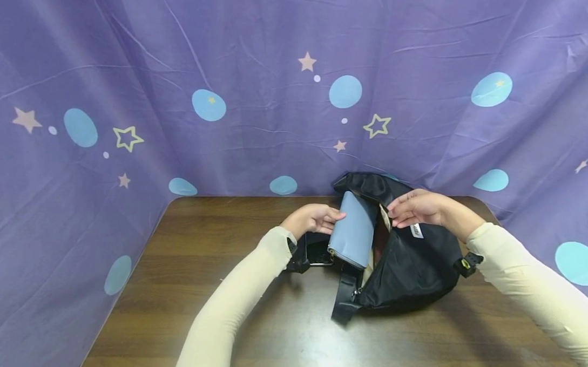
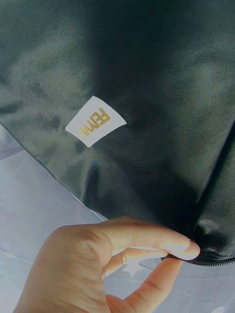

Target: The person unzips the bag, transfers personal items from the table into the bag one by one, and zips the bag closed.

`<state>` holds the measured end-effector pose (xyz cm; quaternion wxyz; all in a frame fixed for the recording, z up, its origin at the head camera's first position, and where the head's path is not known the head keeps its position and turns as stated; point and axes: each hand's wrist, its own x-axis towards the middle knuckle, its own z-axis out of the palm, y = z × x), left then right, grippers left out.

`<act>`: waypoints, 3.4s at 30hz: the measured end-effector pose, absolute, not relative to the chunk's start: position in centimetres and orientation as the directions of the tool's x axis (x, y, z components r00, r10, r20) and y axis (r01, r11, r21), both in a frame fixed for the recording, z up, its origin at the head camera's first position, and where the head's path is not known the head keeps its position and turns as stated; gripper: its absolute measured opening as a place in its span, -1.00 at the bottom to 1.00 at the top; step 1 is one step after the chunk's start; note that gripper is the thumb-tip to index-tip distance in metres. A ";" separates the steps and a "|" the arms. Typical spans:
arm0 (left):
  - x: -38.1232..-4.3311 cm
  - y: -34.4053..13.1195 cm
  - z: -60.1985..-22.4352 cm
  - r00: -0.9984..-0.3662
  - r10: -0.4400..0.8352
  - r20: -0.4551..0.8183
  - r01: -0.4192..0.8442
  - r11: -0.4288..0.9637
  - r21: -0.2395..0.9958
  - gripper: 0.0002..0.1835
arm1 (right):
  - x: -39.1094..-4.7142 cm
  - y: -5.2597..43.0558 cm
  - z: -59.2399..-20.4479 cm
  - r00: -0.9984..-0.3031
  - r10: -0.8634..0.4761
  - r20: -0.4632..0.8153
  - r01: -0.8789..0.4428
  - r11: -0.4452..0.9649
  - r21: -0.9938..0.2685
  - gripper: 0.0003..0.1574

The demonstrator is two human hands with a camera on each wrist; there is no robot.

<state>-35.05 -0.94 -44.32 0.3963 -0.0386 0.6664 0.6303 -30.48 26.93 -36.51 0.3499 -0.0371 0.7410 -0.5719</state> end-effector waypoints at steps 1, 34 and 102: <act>-35.0 -0.8 -44.4 -0.686 0.447 -0.574 -0.550 0.198 0.812 -0.49 | -30.5 26.9 -36.5 -0.750 -0.460 -0.475 0.344 0.341 -0.875 -0.74; -36.5 1.1 -49.7 -0.615 0.569 -0.545 -0.545 0.193 0.816 -0.60 | -30.8 27.3 -36.5 -0.753 -0.462 -0.468 0.355 0.313 -0.881 -0.69; -33.0 3.3 -46.4 -0.603 0.526 -0.600 -0.650 0.111 0.752 -0.84 | -30.7 27.2 -36.7 -0.750 -0.467 -0.469 0.362 0.303 -0.881 -0.67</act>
